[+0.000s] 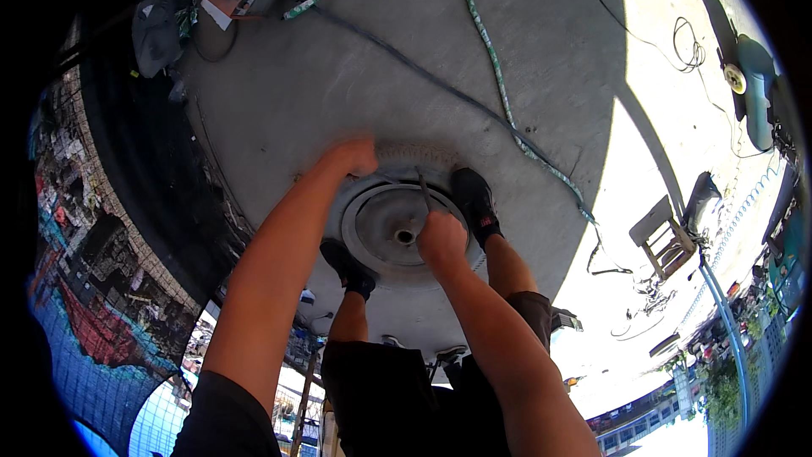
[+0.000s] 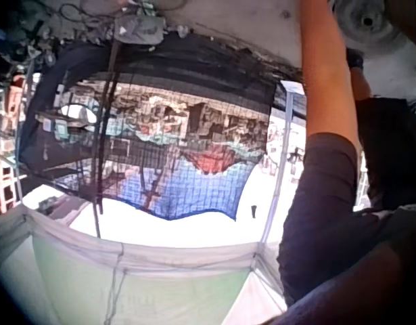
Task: The person uses two metal tire irons to pry and remove the tire bead from a large truck tire lying on the ground. They repeatedly insert the tools between the tire and rim, lever the bead over the edge, and rotate the tire to continue the process.
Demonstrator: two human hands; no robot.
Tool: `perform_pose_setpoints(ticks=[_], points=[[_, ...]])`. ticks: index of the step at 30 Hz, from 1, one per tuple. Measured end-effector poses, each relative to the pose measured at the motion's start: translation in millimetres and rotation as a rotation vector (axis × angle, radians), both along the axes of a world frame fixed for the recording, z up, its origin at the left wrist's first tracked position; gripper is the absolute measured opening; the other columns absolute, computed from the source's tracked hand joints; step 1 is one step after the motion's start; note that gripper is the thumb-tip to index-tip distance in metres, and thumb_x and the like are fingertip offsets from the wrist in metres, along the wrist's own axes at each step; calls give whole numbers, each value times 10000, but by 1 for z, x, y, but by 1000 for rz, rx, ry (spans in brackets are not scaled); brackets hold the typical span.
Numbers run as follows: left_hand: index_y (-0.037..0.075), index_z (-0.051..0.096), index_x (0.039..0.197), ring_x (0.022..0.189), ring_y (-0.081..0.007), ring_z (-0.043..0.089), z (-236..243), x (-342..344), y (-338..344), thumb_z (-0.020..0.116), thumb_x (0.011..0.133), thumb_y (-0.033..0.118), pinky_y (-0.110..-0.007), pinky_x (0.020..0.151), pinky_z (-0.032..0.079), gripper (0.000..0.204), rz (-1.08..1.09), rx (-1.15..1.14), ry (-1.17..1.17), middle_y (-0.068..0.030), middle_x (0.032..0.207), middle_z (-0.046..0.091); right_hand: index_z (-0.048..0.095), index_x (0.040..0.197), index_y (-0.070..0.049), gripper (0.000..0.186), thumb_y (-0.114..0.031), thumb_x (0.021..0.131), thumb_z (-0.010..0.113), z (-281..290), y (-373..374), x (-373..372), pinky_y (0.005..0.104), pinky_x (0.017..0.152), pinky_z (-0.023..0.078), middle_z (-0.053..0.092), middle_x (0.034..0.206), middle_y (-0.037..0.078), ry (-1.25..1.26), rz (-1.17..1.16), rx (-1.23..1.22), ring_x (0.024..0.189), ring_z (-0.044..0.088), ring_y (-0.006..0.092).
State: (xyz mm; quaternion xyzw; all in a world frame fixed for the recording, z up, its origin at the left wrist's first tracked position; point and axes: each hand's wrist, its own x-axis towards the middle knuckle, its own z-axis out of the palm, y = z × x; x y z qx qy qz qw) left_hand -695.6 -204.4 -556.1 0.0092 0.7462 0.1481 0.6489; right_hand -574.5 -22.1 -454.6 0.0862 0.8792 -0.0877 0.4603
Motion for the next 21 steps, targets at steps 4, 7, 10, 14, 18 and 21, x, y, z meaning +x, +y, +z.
perform_pose_setpoints(ticks=[4,7,10,14,18,21], points=[[-40,605,1040,949,-363,604,1,52,-8,557,748,109,-435,793,491,331,176,2,87,-236,1057,605,668,770,-11,130,-89,744,568,4,-9,8,453,705,516,646,798,215,25,-14,-10,794,639,384],[-11,566,1114,1017,-365,582,24,101,0,590,756,141,-454,836,482,390,353,-66,168,-220,1140,583,662,771,-14,125,-90,744,567,13,-7,16,456,706,516,644,789,213,44,-8,-5,791,639,383],[-20,559,1105,1040,-375,562,60,105,11,573,765,149,-451,854,467,380,421,-107,104,-228,1131,580,660,778,-15,125,-91,739,568,13,4,24,459,713,514,644,793,214,56,7,-5,797,639,383],[-10,574,1058,1020,-388,565,79,115,14,591,764,175,-453,841,471,348,445,-160,156,-220,1068,602,666,802,-19,137,-89,735,569,19,26,25,460,728,513,649,819,212,22,33,-26,815,639,381],[-17,576,1028,987,-395,576,86,123,17,611,752,176,-458,813,481,338,459,-177,173,-231,1043,608,668,839,-32,147,-99,743,580,27,42,2,446,752,517,656,865,201,-98,111,-1,864,638,371],[-17,595,977,956,-390,588,87,133,20,632,737,164,-461,794,488,303,467,-191,200,-232,1010,617,670,855,-40,150,-100,751,579,31,52,-3,440,765,518,656,894,199,-135,161,10,888,637,362]])
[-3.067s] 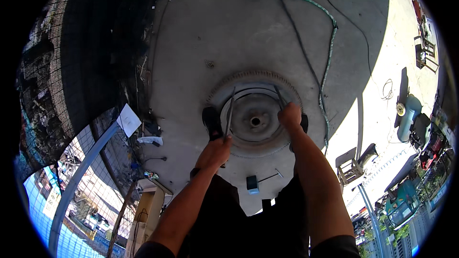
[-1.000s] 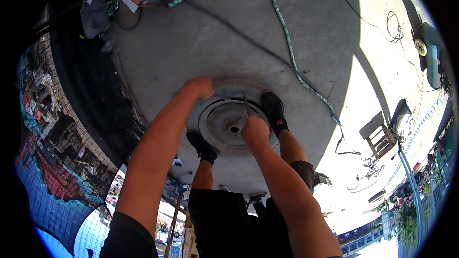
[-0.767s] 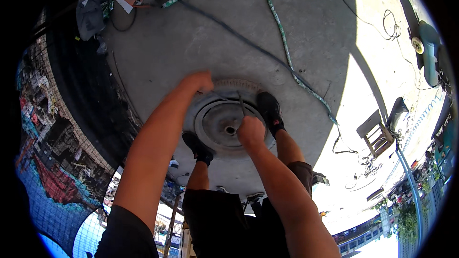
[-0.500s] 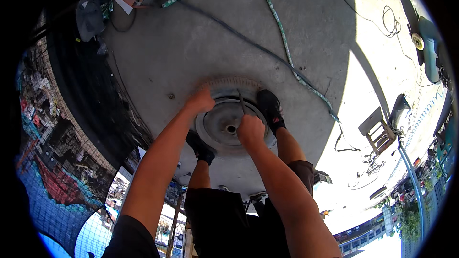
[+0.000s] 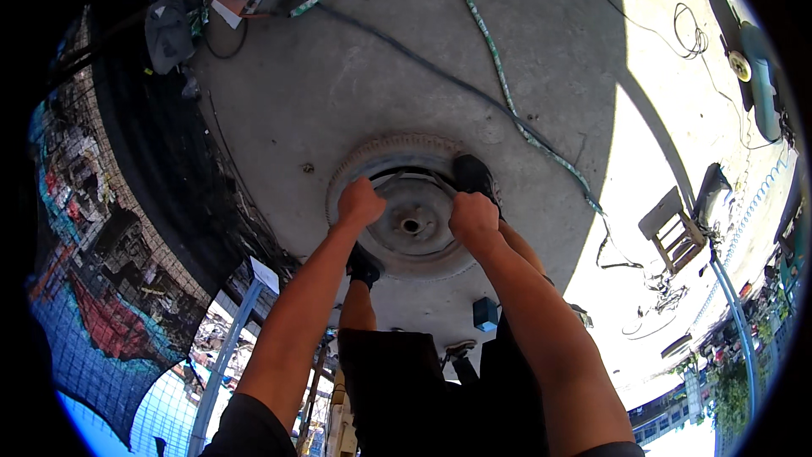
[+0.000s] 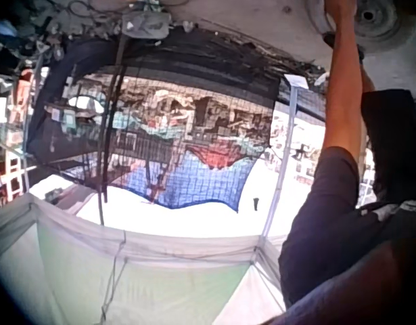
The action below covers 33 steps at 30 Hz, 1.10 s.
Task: The person uses two metal tire irons to pry and remove the tire bead from a large truck tire lying on the ground. They repeatedly insert the tools between the tire and rim, lever the bead over the edge, and rotate the tire to continue the process.
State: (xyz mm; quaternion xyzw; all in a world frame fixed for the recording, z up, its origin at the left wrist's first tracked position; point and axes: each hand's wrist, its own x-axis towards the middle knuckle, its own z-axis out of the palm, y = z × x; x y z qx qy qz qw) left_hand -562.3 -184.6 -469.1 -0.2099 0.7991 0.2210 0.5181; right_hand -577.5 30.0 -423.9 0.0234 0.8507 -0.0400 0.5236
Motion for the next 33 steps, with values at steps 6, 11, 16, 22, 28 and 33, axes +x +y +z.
perform_pose_setpoints(ticks=[6,11,16,22,28,33], points=[[-16,626,872,886,-373,617,4,17,16,663,715,151,-470,753,501,232,62,-34,128,-211,928,644,671,871,-51,159,-103,783,549,-15,33,-5,433,776,516,658,917,193,12,73,-32,904,636,353],[-7,626,870,885,-371,622,5,26,33,679,705,153,-469,734,506,236,65,-30,77,-202,926,645,664,897,-52,171,-118,800,540,-34,42,-14,425,793,512,655,951,188,-42,183,-76,932,630,347],[-9,631,864,869,-366,629,5,32,37,687,700,136,-459,728,510,225,54,-42,118,-201,909,651,655,910,-43,171,-121,797,553,-48,39,0,423,825,500,652,965,187,-79,197,-50,946,626,346],[-62,610,888,897,-406,606,2,35,19,637,711,117,-458,767,490,254,83,44,119,-256,920,631,605,852,12,145,-83,843,495,-83,34,44,424,681,523,628,828,171,-222,-212,-126,781,633,302],[-59,616,906,886,-387,623,-19,53,-4,656,707,113,-439,740,514,266,-3,57,127,-253,927,640,565,771,35,176,-84,859,470,-89,20,63,377,507,491,567,688,144,-371,-973,-147,605,580,246],[-59,599,1011,942,-395,608,-38,58,-23,609,734,148,-442,780,502,346,-107,66,126,-245,1006,630,551,909,80,214,-111,824,504,-88,-1,120,442,654,489,597,854,244,-119,-858,-47,828,607,359]])
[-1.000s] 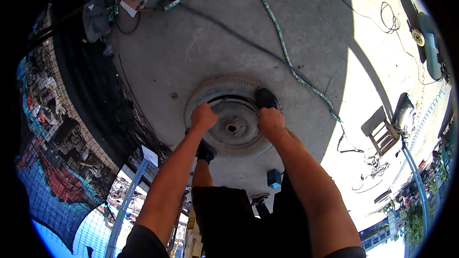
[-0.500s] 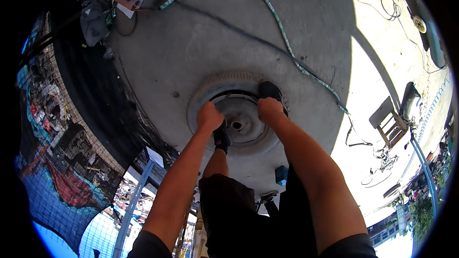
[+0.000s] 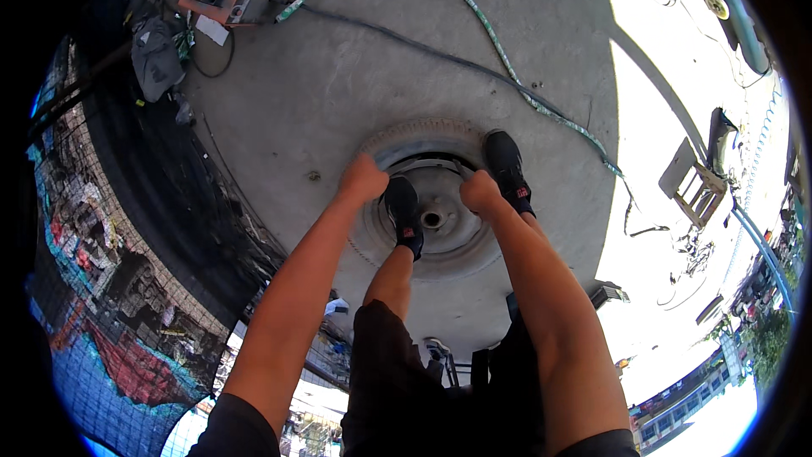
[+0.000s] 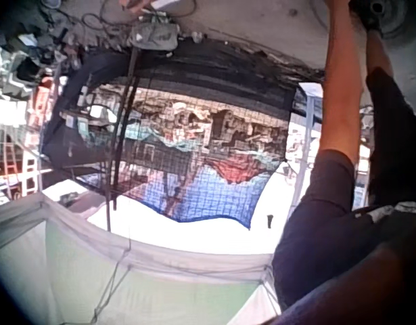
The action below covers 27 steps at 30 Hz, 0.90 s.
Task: The person uses two metal tire irons to pry and remove the tire bead from a large truck tire lying on the ground. They repeatedly insert the tools between the tire and rim, lever the bead over the edge, and rotate the tire to continue the process.
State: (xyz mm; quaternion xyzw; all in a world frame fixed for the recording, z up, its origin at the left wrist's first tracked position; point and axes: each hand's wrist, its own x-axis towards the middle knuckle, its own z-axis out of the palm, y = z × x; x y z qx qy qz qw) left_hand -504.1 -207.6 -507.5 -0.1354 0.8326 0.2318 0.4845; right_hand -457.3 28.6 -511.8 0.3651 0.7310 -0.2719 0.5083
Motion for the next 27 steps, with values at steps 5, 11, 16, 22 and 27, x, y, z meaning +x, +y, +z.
perform_pose_setpoints(ticks=[5,11,16,22,27], points=[[-70,572,1079,997,-404,587,-25,-15,-30,582,740,133,-425,830,483,395,-109,44,-56,-272,1064,602,574,934,64,260,-142,780,538,-6,-18,47,466,793,476,600,974,310,160,230,135,981,585,424],[-76,627,725,691,-307,629,-52,-37,-74,640,694,109,-399,632,469,188,-71,125,-28,-231,732,631,603,890,43,240,-143,747,551,0,-51,43,463,839,468,620,945,296,212,232,219,948,589,437],[-71,611,679,655,-299,620,-42,-56,-53,643,695,103,-396,624,470,177,-67,149,-124,-201,674,617,616,836,39,207,-133,734,560,2,-43,48,460,796,486,629,890,285,246,224,247,887,606,434],[-82,615,733,633,-292,603,-42,-33,-26,630,712,100,-405,610,461,184,-76,115,-81,-192,692,614,627,786,39,167,-101,705,585,4,-23,57,461,775,494,626,854,284,262,206,214,858,612,429],[-81,638,884,836,-395,623,-4,-25,17,562,704,73,-433,725,474,249,-100,50,-63,-280,892,632,622,759,35,144,-94,699,597,-3,7,73,481,750,495,628,823,274,306,169,193,834,615,431]])
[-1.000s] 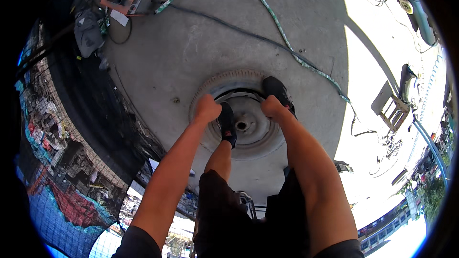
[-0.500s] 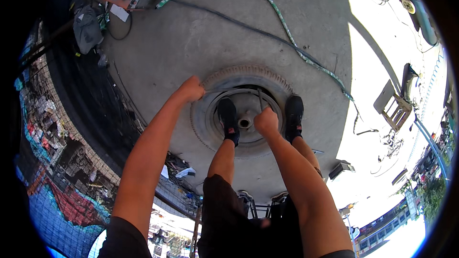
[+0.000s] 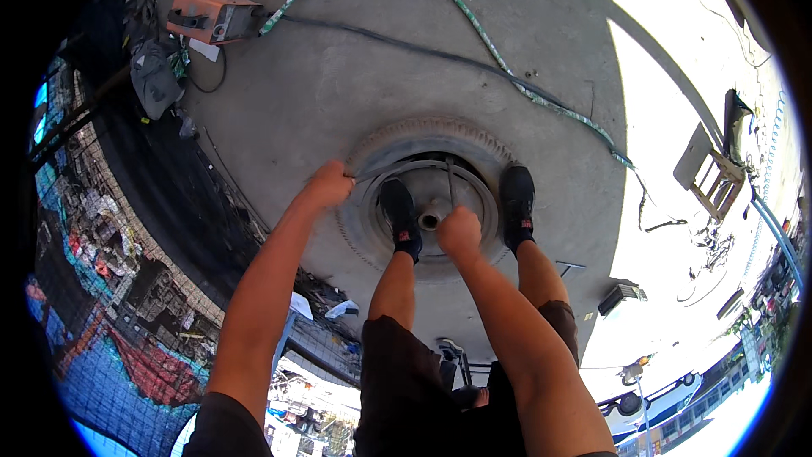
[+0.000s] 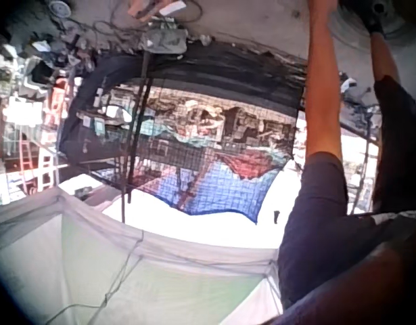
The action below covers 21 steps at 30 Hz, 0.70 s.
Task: The person uses two metal tire irons to pry and remove the tire bead from a large truck tire lying on the ground. They repeatedly insert the tools between the tire and rim, lever the bead over the edge, and rotate the tire to continue the process.
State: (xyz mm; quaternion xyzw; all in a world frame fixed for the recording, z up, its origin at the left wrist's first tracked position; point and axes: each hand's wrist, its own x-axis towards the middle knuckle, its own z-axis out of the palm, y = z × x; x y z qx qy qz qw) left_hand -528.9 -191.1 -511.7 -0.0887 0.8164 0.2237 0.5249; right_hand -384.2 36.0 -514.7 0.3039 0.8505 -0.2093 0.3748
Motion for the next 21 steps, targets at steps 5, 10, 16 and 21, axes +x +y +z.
perform_pose_setpoints(ticks=[5,10,16,21], points=[[-72,642,881,711,-344,622,-32,1,-18,589,752,120,-414,661,466,237,-4,49,-82,-223,762,630,603,758,39,138,-88,718,567,-4,10,9,492,738,491,623,799,281,-6,-35,9,805,613,440],[-61,661,915,569,-243,525,-16,0,-23,594,795,137,-375,591,440,241,189,94,-219,-117,632,567,579,750,29,120,-89,732,570,3,25,19,497,699,499,628,776,265,33,-34,-12,771,619,440],[-57,641,1001,582,-194,546,-2,82,24,549,846,130,-345,573,433,259,184,98,60,-123,644,586,619,778,30,146,-97,724,573,14,60,19,491,696,502,628,770,267,-3,-16,-42,772,620,442],[-51,607,904,809,-443,601,16,144,87,515,841,138,-492,719,465,220,176,-57,209,-278,785,616,628,795,33,170,-111,713,591,-1,93,18,478,728,506,632,816,272,19,71,-83,805,624,429]])
